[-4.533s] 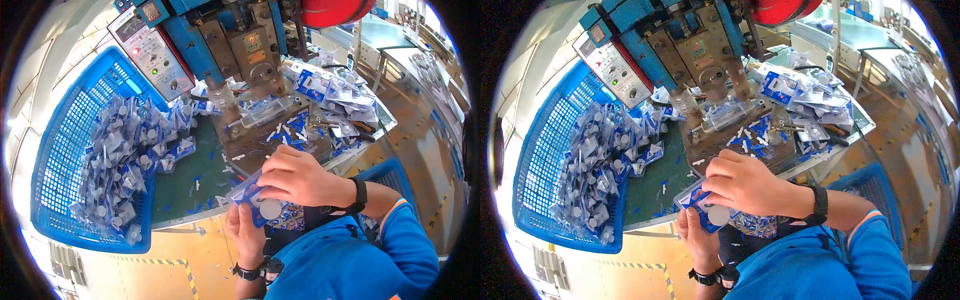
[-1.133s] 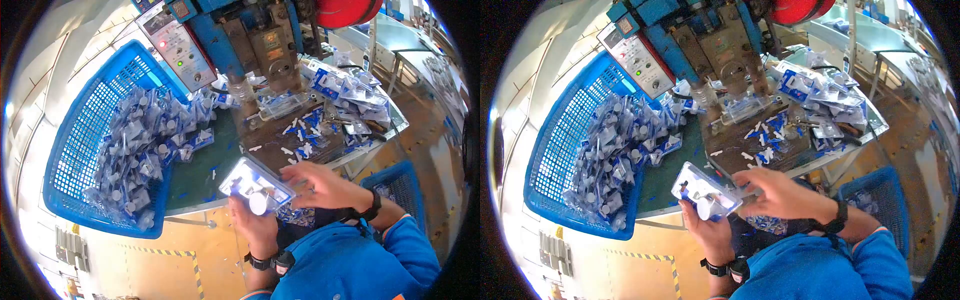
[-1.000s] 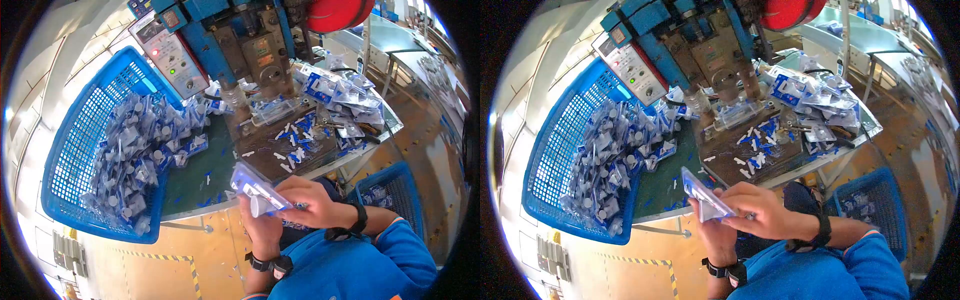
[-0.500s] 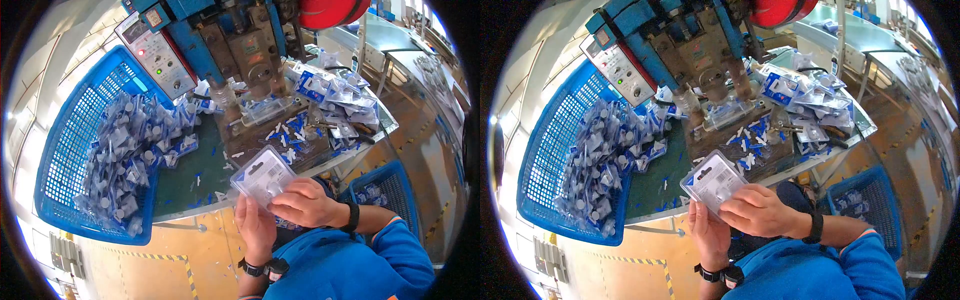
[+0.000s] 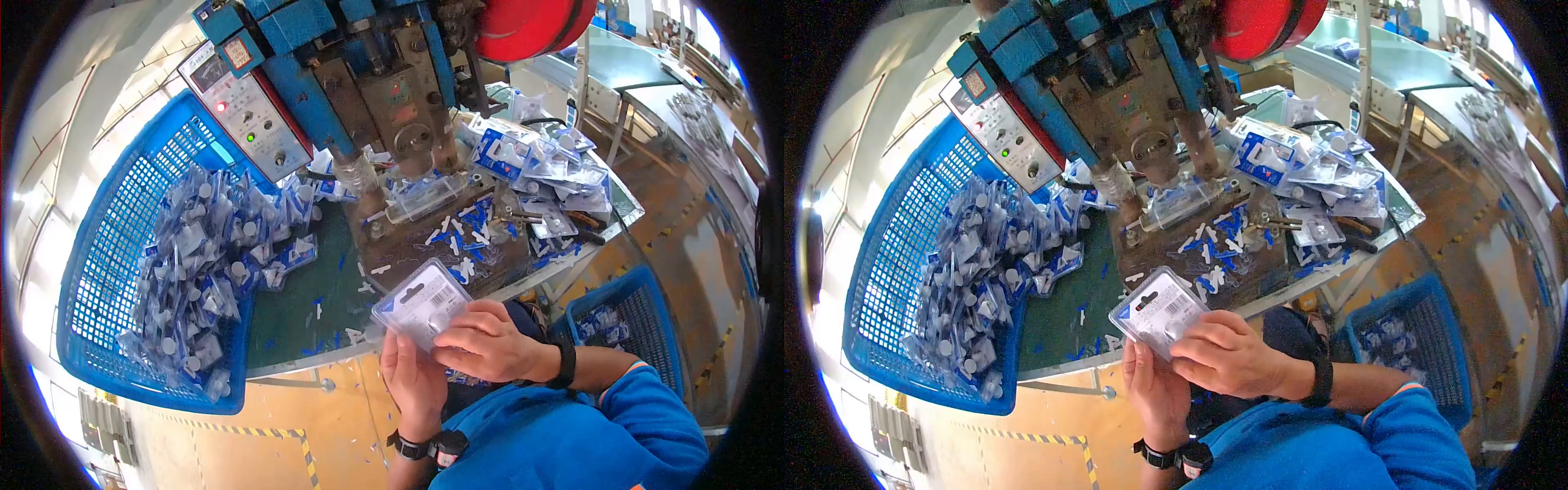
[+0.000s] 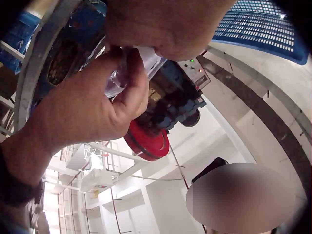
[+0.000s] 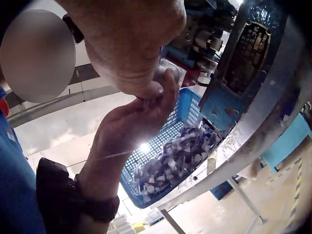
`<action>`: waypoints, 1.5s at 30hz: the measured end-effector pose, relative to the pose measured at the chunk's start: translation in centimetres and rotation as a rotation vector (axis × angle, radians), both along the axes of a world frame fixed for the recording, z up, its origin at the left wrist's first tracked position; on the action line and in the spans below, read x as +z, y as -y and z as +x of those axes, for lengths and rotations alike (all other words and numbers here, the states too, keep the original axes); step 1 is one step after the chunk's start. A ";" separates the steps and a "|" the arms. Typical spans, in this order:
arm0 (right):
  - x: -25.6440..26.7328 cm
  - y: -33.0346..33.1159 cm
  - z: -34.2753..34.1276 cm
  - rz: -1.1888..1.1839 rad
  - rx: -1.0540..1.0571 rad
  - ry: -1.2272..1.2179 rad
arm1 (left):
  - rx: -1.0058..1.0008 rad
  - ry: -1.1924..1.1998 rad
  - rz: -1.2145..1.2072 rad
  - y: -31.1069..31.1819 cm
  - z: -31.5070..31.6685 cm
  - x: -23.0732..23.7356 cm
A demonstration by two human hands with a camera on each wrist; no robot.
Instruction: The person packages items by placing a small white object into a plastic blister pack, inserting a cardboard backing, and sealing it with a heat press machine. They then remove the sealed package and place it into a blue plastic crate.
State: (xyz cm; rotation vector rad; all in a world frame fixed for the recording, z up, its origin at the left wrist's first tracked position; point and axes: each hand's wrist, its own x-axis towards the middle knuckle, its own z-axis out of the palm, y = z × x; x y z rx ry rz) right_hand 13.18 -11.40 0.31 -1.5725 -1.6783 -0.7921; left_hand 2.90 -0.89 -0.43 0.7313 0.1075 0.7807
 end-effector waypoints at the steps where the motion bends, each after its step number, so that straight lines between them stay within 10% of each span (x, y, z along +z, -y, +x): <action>1: -0.1 0.0 0.0 -0.006 -0.003 0.006 | 0.000 -0.001 -0.003 0.0 0.0 0.0; 18: 0.1 1.1 -0.2 -0.039 -0.008 0.020 | -0.101 0.012 0.069 0.2 -0.4 -0.4; 25: 3.9 13.8 2.8 -0.362 -0.397 -0.171 | -0.026 -0.545 0.584 -3.3 -1.5 1.6; 29: 2.9 20.8 4.3 -0.759 -0.739 -0.355 | 0.440 -0.982 1.042 -13.1 -3.9 0.0; 32: 7.0 17.8 4.4 -0.561 -0.400 -0.812 | 0.606 -1.131 1.253 -20.6 -3.7 -0.7; 38: 11.4 8.7 5.1 -0.121 1.017 -0.835 | 0.648 -1.324 1.838 -27.1 1.0 -0.7; 45: 12.8 9.4 5.6 0.060 1.188 -0.690 | 0.700 -1.421 1.933 -29.1 5.1 -2.2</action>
